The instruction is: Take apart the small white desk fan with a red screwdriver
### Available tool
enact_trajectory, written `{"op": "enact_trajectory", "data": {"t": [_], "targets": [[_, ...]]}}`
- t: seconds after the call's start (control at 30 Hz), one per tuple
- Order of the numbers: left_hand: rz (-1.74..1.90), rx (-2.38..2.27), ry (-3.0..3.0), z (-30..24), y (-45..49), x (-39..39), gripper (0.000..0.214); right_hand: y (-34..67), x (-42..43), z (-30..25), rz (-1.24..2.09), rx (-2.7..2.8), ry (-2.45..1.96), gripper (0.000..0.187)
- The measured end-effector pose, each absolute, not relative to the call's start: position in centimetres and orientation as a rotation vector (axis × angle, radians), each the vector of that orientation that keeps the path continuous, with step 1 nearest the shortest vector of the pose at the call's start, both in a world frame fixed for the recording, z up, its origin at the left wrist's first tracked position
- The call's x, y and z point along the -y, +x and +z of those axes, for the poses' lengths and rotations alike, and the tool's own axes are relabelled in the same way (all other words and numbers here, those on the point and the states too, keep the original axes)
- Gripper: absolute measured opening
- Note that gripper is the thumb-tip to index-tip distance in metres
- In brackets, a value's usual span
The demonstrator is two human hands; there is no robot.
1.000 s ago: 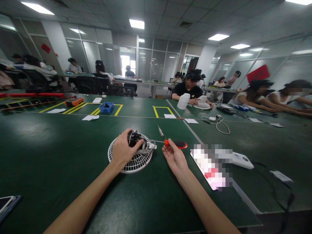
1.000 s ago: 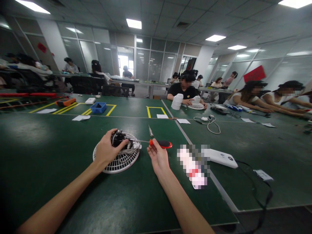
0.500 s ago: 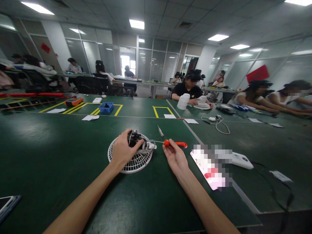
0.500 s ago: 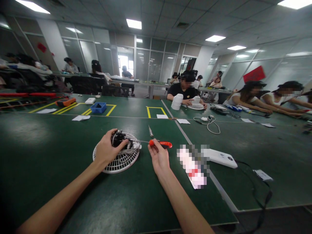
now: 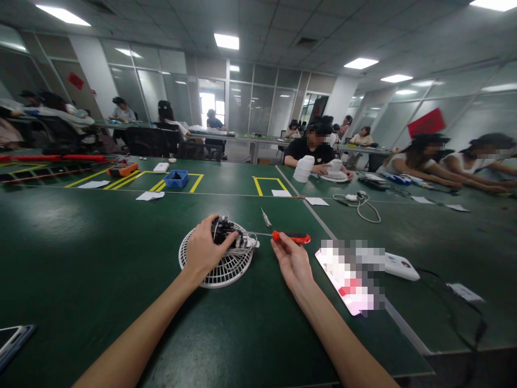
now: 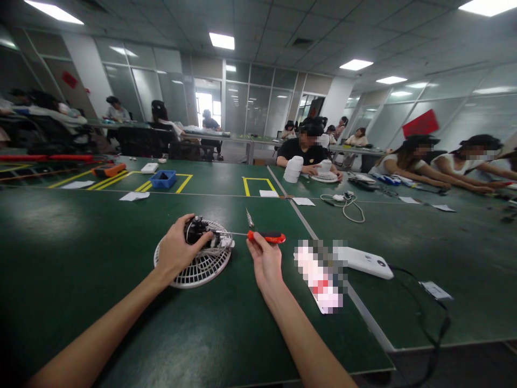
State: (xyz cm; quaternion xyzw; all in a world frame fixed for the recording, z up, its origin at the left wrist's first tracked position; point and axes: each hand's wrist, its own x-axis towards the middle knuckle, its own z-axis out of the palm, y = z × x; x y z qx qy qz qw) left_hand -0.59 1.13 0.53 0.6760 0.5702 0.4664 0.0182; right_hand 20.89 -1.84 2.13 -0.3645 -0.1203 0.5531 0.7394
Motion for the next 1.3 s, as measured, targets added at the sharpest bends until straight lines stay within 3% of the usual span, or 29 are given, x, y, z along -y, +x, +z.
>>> {"op": "enact_trajectory", "data": {"t": [0.4, 1.3], "targets": [[1.453, -1.774, 2.120, 0.44, -0.52, -1.16, 0.066, 20.66, 1.91, 2.49, 1.265, 0.133, -0.875, 0.013], [1.474, -1.766, 2.136, 0.19, -0.60, -1.30, 0.067, 20.56, 2.04, 2.13, 1.220, 0.216, -0.902, 0.020]]}}
